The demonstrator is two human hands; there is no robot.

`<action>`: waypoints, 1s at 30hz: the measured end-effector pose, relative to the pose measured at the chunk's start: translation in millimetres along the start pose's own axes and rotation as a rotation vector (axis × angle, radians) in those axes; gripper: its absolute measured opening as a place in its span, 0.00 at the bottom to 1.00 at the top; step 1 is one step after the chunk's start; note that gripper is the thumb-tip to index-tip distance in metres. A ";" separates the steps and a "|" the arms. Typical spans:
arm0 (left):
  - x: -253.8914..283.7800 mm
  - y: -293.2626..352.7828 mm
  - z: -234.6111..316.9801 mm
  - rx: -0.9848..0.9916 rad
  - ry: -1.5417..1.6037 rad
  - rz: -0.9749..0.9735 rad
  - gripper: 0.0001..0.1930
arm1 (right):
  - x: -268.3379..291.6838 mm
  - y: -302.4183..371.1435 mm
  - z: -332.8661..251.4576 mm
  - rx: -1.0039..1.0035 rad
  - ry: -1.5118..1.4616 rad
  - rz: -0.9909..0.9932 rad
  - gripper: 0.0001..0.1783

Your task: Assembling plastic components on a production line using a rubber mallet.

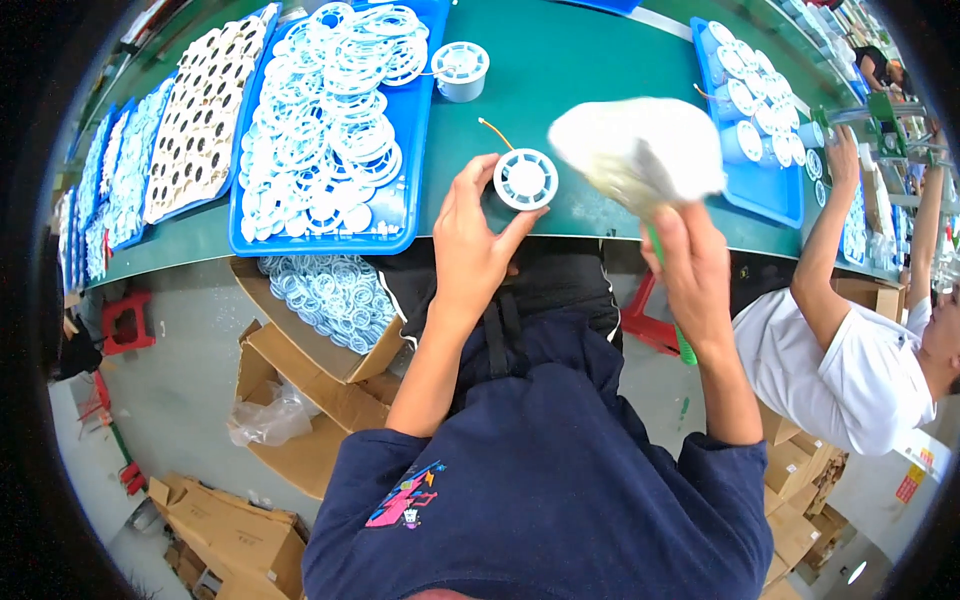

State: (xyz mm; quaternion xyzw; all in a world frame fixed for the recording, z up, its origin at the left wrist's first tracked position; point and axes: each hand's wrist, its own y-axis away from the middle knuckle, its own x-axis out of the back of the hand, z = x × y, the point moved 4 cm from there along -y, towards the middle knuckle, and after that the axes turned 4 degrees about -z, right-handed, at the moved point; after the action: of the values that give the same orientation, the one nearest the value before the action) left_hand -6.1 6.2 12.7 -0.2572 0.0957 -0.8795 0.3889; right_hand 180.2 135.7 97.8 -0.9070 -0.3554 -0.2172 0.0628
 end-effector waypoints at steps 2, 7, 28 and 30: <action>4.5 -0.5 0.0 0.037 -0.010 -0.049 0.32 | -2.8 -22.1 3.4 -0.081 0.175 -0.143 0.20; 3.0 -5.2 8.7 0.021 0.063 -0.087 0.30 | 16.1 -61.3 18.2 0.386 0.420 0.091 0.24; -21.3 -33.5 51.4 0.125 -0.184 -0.080 0.39 | 68.6 -43.4 38.0 0.243 0.525 0.533 0.29; -15.7 -36.9 28.9 0.199 -0.225 -0.017 0.40 | 81.5 -47.9 50.8 0.218 0.623 0.620 0.29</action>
State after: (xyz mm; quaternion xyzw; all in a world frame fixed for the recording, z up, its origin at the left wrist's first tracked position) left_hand -5.4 43.8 44.8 -0.3150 -0.0384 -0.8535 0.4132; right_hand 219.0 235.0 86.0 -0.8502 -0.0519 -0.4120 0.3238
